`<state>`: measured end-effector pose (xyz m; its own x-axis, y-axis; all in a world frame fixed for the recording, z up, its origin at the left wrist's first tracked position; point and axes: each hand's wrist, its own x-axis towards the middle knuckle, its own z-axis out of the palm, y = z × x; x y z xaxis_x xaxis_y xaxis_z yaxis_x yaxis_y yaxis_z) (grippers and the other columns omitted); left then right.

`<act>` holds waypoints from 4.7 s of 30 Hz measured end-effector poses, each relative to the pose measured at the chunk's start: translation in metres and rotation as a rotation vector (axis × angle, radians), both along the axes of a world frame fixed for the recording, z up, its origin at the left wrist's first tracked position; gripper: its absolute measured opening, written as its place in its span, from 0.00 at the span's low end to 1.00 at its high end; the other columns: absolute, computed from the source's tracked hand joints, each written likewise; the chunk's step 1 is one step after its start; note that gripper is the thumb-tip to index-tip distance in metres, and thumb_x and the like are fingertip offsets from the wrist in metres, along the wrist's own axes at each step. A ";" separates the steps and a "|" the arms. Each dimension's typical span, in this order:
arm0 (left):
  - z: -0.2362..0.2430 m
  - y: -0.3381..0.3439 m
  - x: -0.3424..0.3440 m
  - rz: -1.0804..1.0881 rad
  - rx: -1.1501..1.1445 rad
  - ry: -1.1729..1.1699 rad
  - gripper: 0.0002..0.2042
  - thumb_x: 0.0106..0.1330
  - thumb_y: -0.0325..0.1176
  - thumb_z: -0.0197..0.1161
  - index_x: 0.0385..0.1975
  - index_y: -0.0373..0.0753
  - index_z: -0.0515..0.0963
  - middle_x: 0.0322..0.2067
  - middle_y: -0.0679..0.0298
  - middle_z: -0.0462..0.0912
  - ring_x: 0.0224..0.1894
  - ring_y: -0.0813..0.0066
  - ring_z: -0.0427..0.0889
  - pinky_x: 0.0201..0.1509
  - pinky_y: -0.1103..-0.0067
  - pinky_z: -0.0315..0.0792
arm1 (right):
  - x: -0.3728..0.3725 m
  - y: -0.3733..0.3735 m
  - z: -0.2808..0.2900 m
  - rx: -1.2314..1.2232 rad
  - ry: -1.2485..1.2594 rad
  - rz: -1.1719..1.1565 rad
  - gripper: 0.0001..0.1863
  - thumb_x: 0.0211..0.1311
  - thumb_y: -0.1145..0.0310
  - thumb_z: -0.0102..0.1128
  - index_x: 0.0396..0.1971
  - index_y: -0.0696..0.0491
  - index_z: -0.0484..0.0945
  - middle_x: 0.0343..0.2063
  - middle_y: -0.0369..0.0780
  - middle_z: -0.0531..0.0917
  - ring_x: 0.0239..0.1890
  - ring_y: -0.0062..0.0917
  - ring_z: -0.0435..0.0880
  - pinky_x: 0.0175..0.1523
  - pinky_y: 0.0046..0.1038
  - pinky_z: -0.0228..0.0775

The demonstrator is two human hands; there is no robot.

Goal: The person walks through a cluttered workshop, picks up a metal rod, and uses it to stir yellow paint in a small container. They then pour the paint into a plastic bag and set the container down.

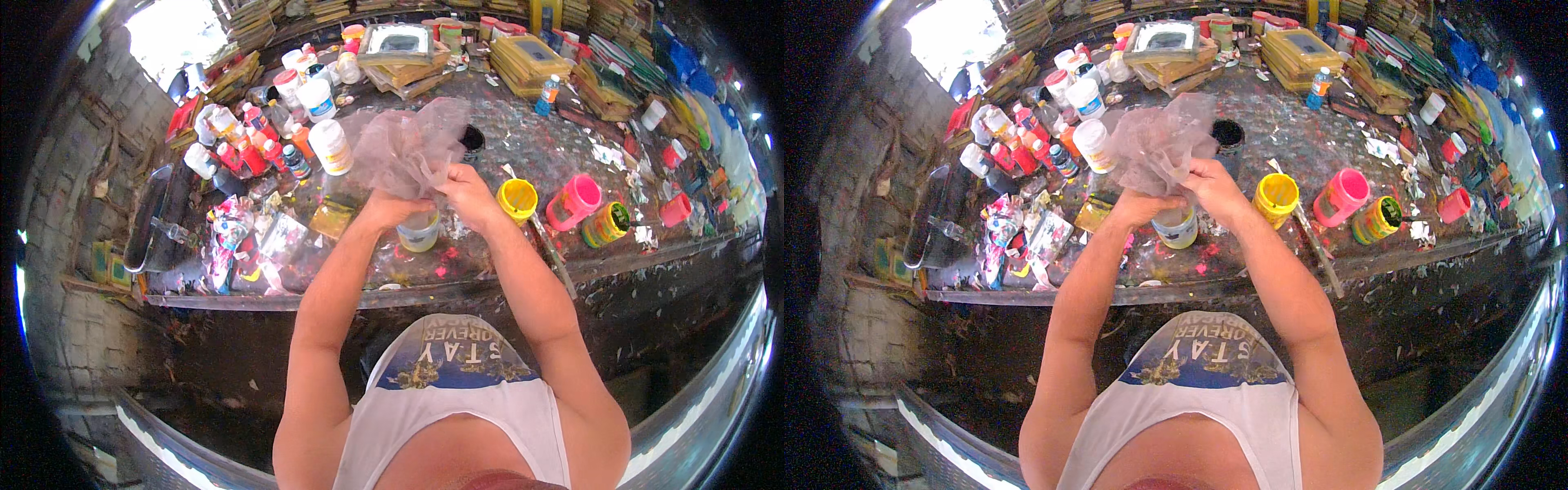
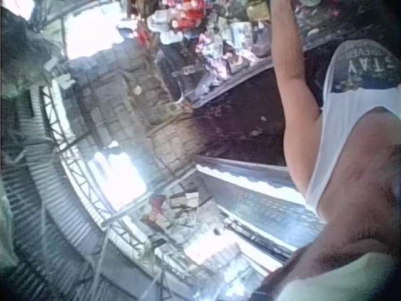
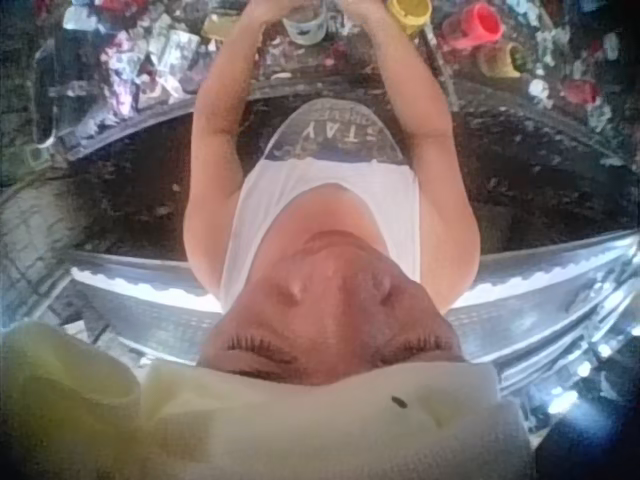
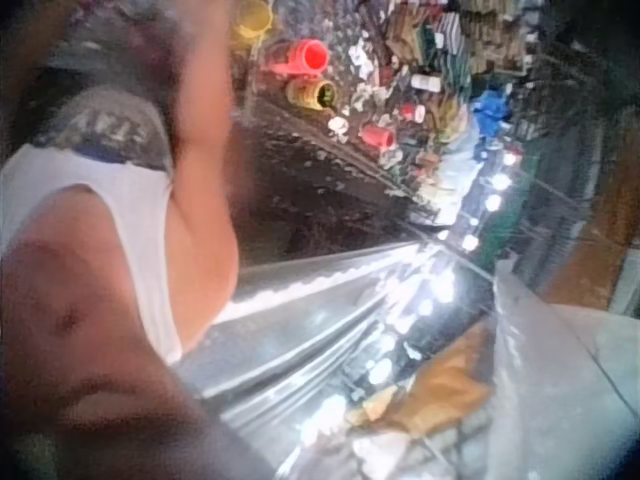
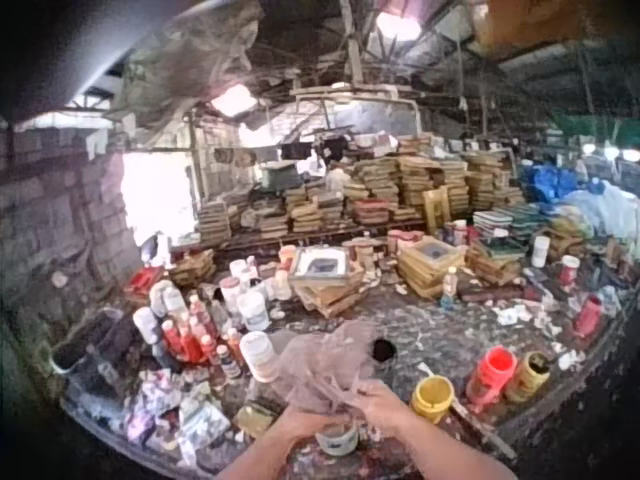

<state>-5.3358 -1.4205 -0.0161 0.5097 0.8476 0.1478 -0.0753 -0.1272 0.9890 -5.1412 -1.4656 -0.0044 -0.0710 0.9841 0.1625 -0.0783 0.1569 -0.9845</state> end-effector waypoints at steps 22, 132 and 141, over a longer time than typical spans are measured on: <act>0.030 0.000 0.023 0.322 -0.257 -0.345 0.24 0.76 0.27 0.72 0.70 0.36 0.77 0.63 0.58 0.85 0.60 0.61 0.87 0.63 0.64 0.84 | -0.052 -0.041 -0.118 0.189 -0.305 -0.233 0.64 0.45 0.64 0.92 0.80 0.60 0.59 0.70 0.51 0.76 0.72 0.41 0.79 0.77 0.42 0.70; 0.170 -0.029 0.042 0.292 -0.127 -0.726 0.18 0.74 0.24 0.67 0.62 0.27 0.81 0.55 0.53 0.89 0.54 0.56 0.91 0.60 0.60 0.88 | -0.033 0.019 -0.026 0.362 -0.833 -0.034 0.21 0.81 0.55 0.52 0.44 0.57 0.87 0.40 0.58 0.89 0.51 0.58 0.86 0.59 0.60 0.72; 0.171 -0.034 0.044 0.247 -0.129 -0.635 0.18 0.73 0.24 0.68 0.61 0.29 0.83 0.55 0.53 0.90 0.53 0.56 0.92 0.62 0.60 0.87 | -0.034 0.012 -0.045 0.440 -0.938 -0.106 0.18 0.78 0.59 0.53 0.52 0.53 0.87 0.45 0.54 0.90 0.54 0.55 0.87 0.61 0.57 0.72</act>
<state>-5.2919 -1.4541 0.1550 0.1479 0.9584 0.2441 -0.6285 -0.0995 0.7714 -5.1756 -1.4532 -0.0489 -0.2711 0.8597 0.4328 0.7243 0.4784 -0.4966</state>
